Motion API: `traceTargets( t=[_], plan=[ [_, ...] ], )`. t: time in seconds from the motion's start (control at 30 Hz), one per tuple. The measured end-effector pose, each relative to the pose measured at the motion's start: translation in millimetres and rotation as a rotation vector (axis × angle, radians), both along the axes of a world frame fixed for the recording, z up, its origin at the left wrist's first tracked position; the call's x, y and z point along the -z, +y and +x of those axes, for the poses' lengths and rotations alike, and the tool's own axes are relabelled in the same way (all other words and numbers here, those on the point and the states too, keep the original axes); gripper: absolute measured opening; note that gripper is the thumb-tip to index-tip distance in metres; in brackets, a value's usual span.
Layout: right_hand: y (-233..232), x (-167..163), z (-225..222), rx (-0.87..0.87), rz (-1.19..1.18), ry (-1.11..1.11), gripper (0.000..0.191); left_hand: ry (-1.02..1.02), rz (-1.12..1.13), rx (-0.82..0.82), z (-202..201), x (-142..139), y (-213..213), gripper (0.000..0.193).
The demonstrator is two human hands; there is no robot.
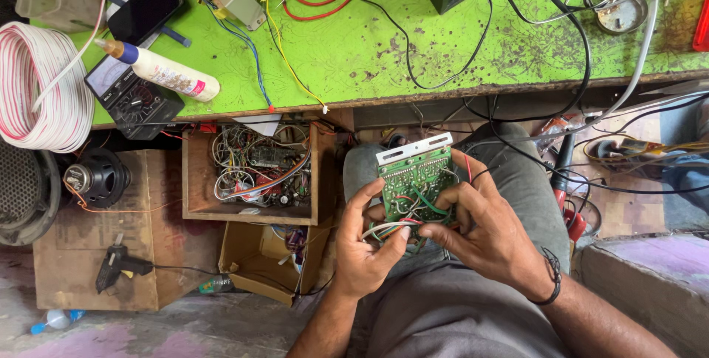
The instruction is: The person uses a screwdriver to adjust a small beige power supply unit, then handles a circuit board and a small white connector. The person works at a green workbench with various tools and electronic components visible.
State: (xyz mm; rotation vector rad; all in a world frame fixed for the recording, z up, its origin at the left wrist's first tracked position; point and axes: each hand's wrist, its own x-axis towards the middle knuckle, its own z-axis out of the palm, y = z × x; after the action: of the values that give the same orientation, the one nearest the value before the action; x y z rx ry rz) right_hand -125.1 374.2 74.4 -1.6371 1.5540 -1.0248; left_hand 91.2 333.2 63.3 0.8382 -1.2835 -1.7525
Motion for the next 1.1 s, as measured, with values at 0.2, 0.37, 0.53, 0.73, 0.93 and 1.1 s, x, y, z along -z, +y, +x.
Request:
traceTargets(
  t=[0.2,0.37,0.53,0.73,0.93,1.1],
  plan=[
    [-5.0,-9.1,1.4,0.023,0.031,-0.017,0.04,-0.033,-0.05,-0.008,-1.3,0.6,0.3,0.069],
    [-5.7,-10.0,0.8,0.008,0.03,-0.025,0.044,-0.051,-0.053,-0.016,-2.7,1.5,0.1,0.069],
    [-4.1,-7.4,-0.3,0.009,0.031,-0.021,0.044,-0.054,-0.055,-0.018,-4.0,0.6,0.4,0.068],
    [-2.1,-7.2,-0.3,0.004,0.037,-0.051,0.044,-0.043,-0.027,-0.006,-4.9,-0.2,2.1,0.068],
    [-2.6,-9.6,-0.8,0.017,0.051,-0.023,0.043,-0.037,-0.006,-0.008,-4.9,2.7,3.4,0.069],
    [-2.8,-10.0,-1.5,0.013,0.07,-0.023,0.043,-0.035,-0.035,-0.003,-3.9,4.0,3.5,0.069]
  ],
)
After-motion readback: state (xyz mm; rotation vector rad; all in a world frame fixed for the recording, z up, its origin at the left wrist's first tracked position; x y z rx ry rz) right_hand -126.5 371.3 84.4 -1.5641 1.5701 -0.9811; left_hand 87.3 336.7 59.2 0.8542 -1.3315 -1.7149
